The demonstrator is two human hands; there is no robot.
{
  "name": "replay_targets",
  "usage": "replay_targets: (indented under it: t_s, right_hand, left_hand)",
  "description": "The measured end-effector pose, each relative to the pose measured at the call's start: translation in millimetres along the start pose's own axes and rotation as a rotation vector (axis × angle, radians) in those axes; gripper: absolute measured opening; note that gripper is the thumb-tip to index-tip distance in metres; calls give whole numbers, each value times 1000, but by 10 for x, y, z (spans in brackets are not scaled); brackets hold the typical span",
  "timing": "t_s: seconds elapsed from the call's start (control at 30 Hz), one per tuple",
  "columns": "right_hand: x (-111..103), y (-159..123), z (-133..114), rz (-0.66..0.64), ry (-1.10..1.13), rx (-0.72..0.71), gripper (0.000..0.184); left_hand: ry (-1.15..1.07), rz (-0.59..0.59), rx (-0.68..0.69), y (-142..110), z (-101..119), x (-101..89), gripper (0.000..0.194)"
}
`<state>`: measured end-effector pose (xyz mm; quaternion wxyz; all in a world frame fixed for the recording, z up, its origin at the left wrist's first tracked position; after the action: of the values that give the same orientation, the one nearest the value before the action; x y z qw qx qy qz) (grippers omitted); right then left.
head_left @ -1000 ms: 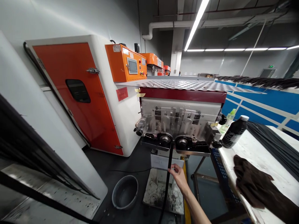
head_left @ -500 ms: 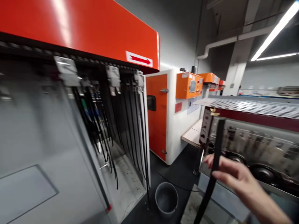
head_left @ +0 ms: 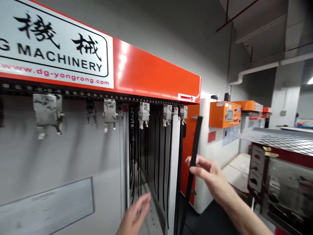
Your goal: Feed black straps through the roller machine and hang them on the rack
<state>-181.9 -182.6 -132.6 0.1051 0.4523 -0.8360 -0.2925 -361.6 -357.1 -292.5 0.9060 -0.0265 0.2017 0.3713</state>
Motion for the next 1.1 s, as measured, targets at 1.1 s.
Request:
replay_targets:
  t_s: [1.1]
  right_hand:
    - [505, 1168, 971, -380, 199, 26, 22]
  left_hand:
    - [-121, 178, 471, 1269, 3119, -540, 37]
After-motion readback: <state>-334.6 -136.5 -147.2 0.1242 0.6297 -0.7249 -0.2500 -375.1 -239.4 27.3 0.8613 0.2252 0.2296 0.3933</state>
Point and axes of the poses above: each hand's wrist, its own y-axis towards the middle knuckle, its own x-axis out of the palm, z = x × y, the point moved 4 cm from there along y, towards the middle knuckle
